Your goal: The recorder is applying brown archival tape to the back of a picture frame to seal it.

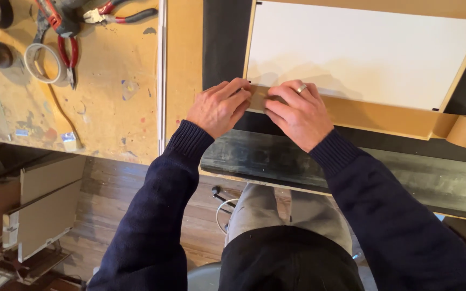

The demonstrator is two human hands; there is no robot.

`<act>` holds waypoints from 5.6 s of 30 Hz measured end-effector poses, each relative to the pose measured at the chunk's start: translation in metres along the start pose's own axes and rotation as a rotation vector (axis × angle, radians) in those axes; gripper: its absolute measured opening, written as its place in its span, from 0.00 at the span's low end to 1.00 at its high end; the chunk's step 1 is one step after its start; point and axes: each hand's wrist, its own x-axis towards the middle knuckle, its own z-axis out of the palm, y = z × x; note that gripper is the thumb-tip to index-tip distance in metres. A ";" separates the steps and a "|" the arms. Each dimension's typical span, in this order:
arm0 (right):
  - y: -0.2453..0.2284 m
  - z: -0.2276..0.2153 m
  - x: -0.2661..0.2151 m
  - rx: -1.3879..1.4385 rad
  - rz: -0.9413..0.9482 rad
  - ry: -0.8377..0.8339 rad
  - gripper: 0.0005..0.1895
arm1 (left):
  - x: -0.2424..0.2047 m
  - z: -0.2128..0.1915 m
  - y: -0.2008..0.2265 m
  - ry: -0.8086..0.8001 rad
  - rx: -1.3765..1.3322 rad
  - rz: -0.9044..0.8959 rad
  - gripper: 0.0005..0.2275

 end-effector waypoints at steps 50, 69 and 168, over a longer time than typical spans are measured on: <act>0.098 -0.158 -0.149 -0.484 -0.127 -0.389 0.19 | 0.017 0.011 0.018 0.016 0.064 -0.015 0.13; 0.119 -0.171 -0.173 -0.509 -0.131 -0.317 0.15 | 0.017 0.032 0.024 -0.149 0.289 0.014 0.09; 0.110 -0.148 -0.231 0.308 0.921 0.593 0.31 | 0.190 0.166 0.239 -0.306 -0.142 0.111 0.32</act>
